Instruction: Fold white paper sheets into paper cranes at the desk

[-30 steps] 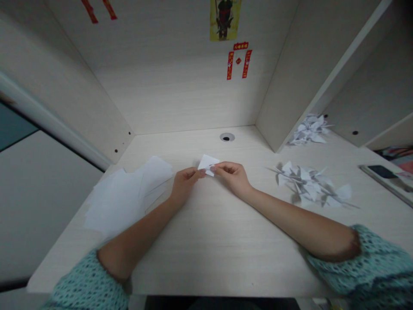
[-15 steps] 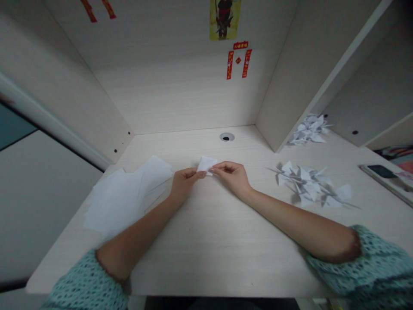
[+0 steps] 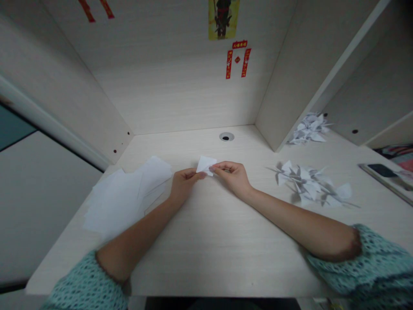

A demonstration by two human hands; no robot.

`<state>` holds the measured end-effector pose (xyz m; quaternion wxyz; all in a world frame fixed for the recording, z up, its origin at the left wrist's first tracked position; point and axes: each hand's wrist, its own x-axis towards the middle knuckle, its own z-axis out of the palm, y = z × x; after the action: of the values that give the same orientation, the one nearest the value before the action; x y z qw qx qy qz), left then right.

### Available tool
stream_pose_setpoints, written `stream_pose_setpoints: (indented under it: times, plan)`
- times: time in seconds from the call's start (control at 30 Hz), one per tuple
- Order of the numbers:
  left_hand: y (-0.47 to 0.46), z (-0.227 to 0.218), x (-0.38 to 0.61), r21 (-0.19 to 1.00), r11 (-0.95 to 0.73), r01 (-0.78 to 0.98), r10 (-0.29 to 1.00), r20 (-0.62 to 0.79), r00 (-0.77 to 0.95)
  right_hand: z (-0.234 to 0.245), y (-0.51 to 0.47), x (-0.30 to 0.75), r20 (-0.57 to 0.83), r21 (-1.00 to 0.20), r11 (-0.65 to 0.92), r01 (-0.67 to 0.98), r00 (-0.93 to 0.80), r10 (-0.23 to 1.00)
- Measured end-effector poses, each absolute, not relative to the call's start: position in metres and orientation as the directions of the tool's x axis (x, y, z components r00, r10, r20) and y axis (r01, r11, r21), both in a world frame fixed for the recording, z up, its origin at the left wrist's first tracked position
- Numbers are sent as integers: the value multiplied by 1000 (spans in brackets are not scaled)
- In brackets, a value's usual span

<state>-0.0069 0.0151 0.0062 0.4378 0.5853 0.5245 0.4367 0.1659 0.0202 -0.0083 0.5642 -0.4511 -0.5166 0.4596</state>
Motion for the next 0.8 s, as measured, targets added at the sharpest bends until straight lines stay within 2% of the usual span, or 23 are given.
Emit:
stream_pose_setpoints:
  times: [0.3,0.8]
  plan:
    - [17,4,-8,962,-75,261,996,60,63,-7,19,166,170,-984,172,-51,43,984]
    - [16,9,-5,964,-31,265,997,12,74,-7,19,164,61,-975,66,-210,30,998]
